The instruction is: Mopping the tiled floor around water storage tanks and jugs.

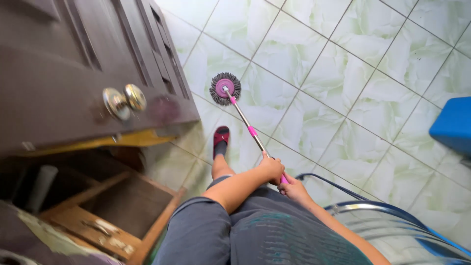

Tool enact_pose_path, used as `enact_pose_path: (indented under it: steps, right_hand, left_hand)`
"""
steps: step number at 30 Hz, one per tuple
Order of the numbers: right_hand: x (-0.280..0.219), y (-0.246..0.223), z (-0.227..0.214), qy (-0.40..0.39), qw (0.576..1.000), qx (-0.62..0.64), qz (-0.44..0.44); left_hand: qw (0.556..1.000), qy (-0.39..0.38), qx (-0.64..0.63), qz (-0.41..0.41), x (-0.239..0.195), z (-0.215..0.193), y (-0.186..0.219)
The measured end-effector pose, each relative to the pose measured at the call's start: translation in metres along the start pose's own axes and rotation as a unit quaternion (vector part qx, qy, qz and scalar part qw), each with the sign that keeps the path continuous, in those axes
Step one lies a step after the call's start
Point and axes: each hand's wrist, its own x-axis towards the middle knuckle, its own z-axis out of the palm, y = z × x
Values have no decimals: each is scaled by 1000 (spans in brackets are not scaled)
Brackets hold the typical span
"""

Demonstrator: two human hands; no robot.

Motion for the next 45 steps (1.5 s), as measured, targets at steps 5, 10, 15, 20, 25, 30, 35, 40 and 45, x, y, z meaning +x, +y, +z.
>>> enact_pose_path:
  steps: [5, 10, 15, 20, 25, 30, 35, 40, 45]
  right_hand:
    - [24, -121, 100, 8, 991, 99, 92]
    - [89, -198, 164, -26, 983, 167, 69]
    - [109, -242, 177, -20, 985, 164, 46]
    - [68, -236, 120, -22, 984, 171, 38]
    - [0, -192, 20, -15, 978, 199, 59]
    - [-31, -112, -61, 18, 986, 158, 54]
    - [10, -105, -78, 68, 996, -7, -59]
    - [67, -200, -47, 54, 997, -57, -24]
    - [128, -339, 6, 13, 997, 44, 56]
  left_hand:
    - [1000, -13, 4, -12, -12, -35, -119]
    - [998, -12, 35, -51, -10, -76, -229]
    - [994, 74, -21, -81, 42, -28, -299]
    - [985, 136, -79, -69, 2, -87, -214]
    - [998, 58, -21, -2, 45, -99, -93]
    - [998, -57, 12, 29, 46, -138, 10]
    - [992, -115, 56, 14, 43, -167, 5]
    - [1000, -23, 3, -19, 88, -171, -88]
    - [995, 72, -37, -51, 115, -209, -214]
